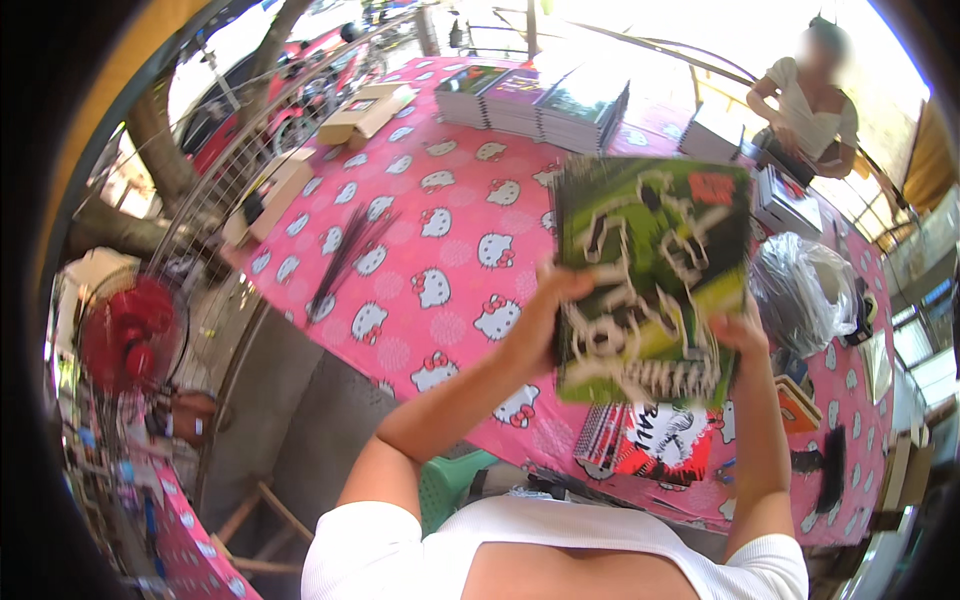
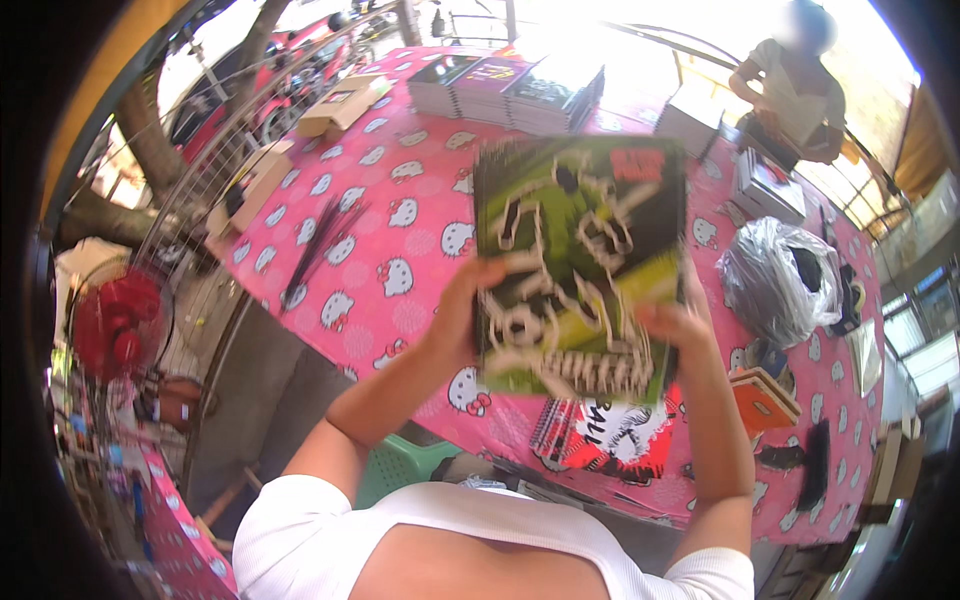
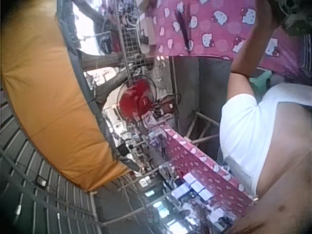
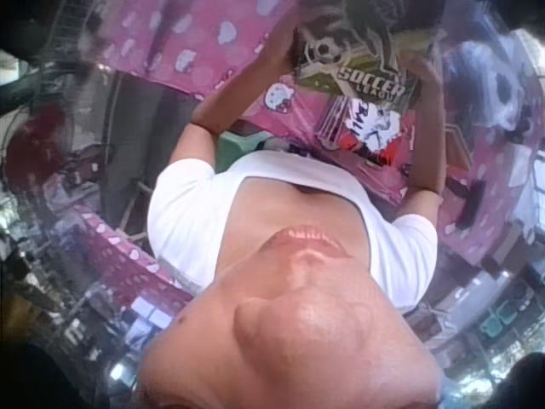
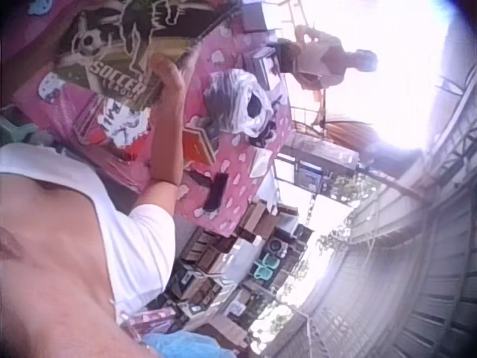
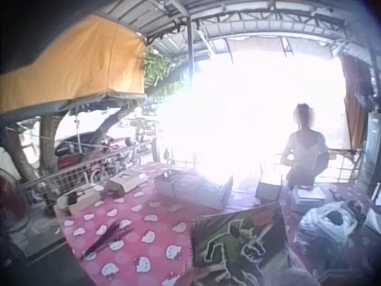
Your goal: The person organizes stacks of notebooks on a table by using a small tool to adjust the binding or edges of the notebooks, then stacks them according to their cover designs, and finally moves a stack of notebooks into a cardboard box on the floor.
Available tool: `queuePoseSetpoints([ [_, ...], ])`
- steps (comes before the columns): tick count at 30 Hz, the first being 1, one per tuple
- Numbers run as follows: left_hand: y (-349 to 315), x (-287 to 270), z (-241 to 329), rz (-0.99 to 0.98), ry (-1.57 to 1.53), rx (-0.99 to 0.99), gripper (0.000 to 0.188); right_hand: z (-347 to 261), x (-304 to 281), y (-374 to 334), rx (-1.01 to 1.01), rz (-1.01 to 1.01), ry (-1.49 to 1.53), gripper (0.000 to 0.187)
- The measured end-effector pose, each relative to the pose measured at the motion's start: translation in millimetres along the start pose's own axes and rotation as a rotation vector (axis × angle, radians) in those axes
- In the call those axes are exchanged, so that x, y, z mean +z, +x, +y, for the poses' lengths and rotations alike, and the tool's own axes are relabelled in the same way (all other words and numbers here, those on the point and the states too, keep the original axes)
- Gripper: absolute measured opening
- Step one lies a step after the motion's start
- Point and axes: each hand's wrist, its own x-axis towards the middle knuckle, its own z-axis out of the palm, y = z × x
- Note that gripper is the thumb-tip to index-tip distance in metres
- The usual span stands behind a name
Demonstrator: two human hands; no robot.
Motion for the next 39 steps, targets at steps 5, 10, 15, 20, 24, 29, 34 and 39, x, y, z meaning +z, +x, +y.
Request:
queuePoseSetpoints([
  [5,158,-57,56,-0.254,0.032,-0.080,0.042,6,28,117,0.169,0.020,0.339,0.033],
  [10,309,-93,34,-0.321,-0.007,-0.197,0.038,53,-27,224,0.022,0.056,0.361,0.034],
  [15,426,-98,31,-0.455,0.089,-0.233,0.041,90,-68,294,0.015,0.199,0.431,0.033],
  [20,522,-93,30,-0.443,0.179,-0.206,0.045,118,-122,365,-0.110,0.245,0.399,0.030],
  [24,551,-81,68,-0.427,0.542,0.064,0.057,128,-150,425,-0.028,0.133,0.450,0.031],
  [29,490,-93,125,-0.328,0.678,0.452,0.060,142,-177,483,0.094,0.354,0.157,0.040],
  [34,412,-121,108,-0.174,0.706,0.379,0.052,132,-157,486,0.220,0.303,-0.027,0.057],
  [39,310,-149,46,-0.207,0.497,-0.146,0.074,69,-169,397,0.282,0.463,-0.560,0.074],
])
